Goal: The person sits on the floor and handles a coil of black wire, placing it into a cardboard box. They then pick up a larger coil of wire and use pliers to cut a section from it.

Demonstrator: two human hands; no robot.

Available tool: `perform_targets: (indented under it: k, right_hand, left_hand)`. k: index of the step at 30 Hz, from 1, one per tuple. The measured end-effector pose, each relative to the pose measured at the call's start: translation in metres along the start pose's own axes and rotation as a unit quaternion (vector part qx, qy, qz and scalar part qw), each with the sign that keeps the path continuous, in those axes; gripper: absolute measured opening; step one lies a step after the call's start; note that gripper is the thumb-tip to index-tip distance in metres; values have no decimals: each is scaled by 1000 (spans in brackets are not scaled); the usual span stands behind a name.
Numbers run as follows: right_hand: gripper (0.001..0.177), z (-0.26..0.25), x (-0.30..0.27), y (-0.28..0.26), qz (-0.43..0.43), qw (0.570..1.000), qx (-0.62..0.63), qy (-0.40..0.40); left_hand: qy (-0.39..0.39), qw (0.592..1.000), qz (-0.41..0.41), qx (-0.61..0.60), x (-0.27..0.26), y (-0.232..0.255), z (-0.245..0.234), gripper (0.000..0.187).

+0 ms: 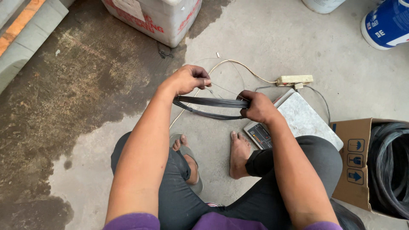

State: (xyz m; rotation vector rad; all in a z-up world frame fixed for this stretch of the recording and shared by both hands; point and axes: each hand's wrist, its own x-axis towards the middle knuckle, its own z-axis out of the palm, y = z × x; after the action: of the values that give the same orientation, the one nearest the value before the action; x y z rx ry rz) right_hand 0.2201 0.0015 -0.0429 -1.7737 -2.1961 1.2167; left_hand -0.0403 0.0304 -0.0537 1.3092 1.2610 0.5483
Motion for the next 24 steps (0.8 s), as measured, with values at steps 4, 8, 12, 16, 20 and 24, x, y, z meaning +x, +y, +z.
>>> perform_targets:
  k: [4,8,12,16,20,24]
  right_hand:
    - [32,11,5,11,-22,996,81,14]
    - [32,5,-1,3,-74,985,154,21]
    - [27,-2,-2,0,-123,957,258,52]
    - [21,34,13,16,-154,947,230,164]
    - [20,47,16,13,-174,917,228,277]
    - [22,38,17,5,-199,893,285,287]
  left_hand:
    - [28,994,18,-108,10,-3,11,11]
    - [96,990,-6,-106,12,-5,15,11]
    - [152,972,8,-180,11,5,20,10]
    - [202,970,-12,-134,-4,17,28,11]
    - [227,948,106,197,-40,49,58,64]
    - [201,848,358,336,-33,32,104,56]
